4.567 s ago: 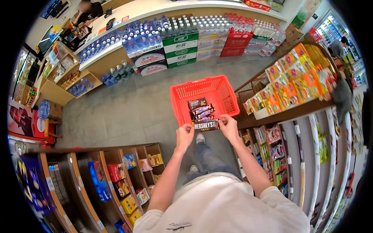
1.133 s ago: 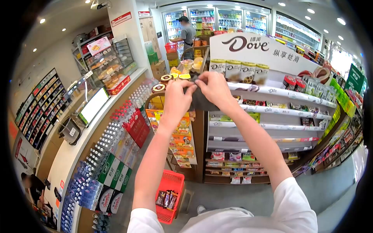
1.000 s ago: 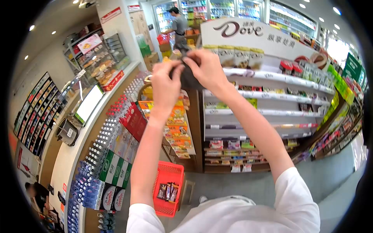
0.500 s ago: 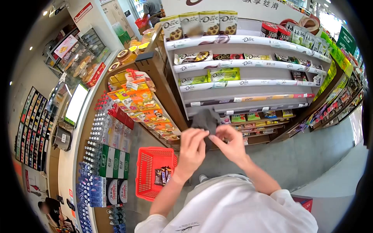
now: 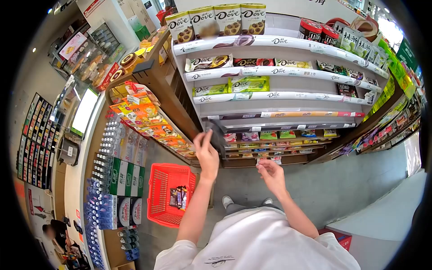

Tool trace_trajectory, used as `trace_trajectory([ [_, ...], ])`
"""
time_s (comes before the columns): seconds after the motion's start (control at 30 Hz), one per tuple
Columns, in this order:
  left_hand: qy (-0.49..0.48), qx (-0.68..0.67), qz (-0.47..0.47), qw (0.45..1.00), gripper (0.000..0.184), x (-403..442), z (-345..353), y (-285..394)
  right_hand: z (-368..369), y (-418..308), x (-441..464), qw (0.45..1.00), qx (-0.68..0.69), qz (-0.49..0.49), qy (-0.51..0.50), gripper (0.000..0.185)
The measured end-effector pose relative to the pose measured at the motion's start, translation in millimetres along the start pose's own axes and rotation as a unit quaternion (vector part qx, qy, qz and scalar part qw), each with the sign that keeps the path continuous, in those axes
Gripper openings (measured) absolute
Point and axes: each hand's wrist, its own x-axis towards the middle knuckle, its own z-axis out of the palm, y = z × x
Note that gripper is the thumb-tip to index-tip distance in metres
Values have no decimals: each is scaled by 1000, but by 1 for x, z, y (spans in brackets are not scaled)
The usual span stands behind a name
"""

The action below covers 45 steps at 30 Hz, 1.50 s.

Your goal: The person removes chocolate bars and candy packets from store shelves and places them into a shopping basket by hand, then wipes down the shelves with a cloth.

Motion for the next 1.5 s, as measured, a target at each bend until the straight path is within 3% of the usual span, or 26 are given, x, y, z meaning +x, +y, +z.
trace_trajectory([
  [0.2, 21, 30, -77, 996, 44, 22, 51, -23, -45, 14, 4, 998, 6, 29, 47, 17],
  [0.27, 34, 45, -71, 996, 44, 17, 57, -22, -60, 13, 17, 977, -189, -71, 75, 24],
  [0.3, 47, 65, -56, 995, 43, 19, 59, -22, -64, 3, 29, 975, -192, -78, 80, 24],
  [0.37, 38, 58, -61, 996, 42, 17, 59, -29, -65, -19, 59, 902, -345, -218, 141, 37],
  [0.4, 35, 68, -54, 996, 41, 18, 59, -30, -73, -5, 81, 869, -406, -256, 122, 55],
  [0.43, 32, 79, -50, 995, 40, 20, 59, -29, -71, -5, 95, 867, -403, -265, 126, 55],
  [0.5, 25, 76, -44, 996, 39, 22, 61, -26, -68, -5, 118, 809, -511, -256, 138, 66],
  [0.63, 15, 34, 2, 999, 36, 21, 59, -32, -64, 11, 135, 821, -499, -250, 120, 78],
  [0.83, 106, -33, -119, 987, 31, 13, 82, -21, -64, 11, 142, 836, -492, -224, 97, 80],
  [0.97, 13, -65, -68, 996, 30, 3, 91, -8, -73, 4, 146, 835, -505, -200, 92, 79],
  [1.0, -3, -105, -119, 987, 30, 12, 77, 1, -75, -2, 144, 836, -512, -180, 74, 78],
  [1.03, 32, -48, -51, 997, 28, 16, 75, -14, -78, -6, 143, 839, -518, -157, 58, 77],
  [1.1, 117, -47, -106, 986, 29, 17, 76, -21, -85, -5, 144, 846, -506, -152, 72, 74],
  [1.17, 106, -29, -107, 988, 30, 14, 92, -6, -92, -4, 148, 860, -481, -167, 37, 71],
  [1.2, 111, -9, -115, 987, 30, 10, 100, 6, -93, -7, 148, 838, -519, -166, 35, 68],
  [1.33, -32, -84, -58, 994, 32, -10, 138, 46, -99, -13, 147, 858, -486, -166, 13, 67],
  [1.43, -23, -77, -103, 991, 29, 0, 135, 50, -103, -12, 147, 860, -483, -164, -2, 66],
  [1.5, 43, -38, -100, 993, 27, 0, 133, 47, -106, -12, 147, 861, -485, -154, -3, 66],
])
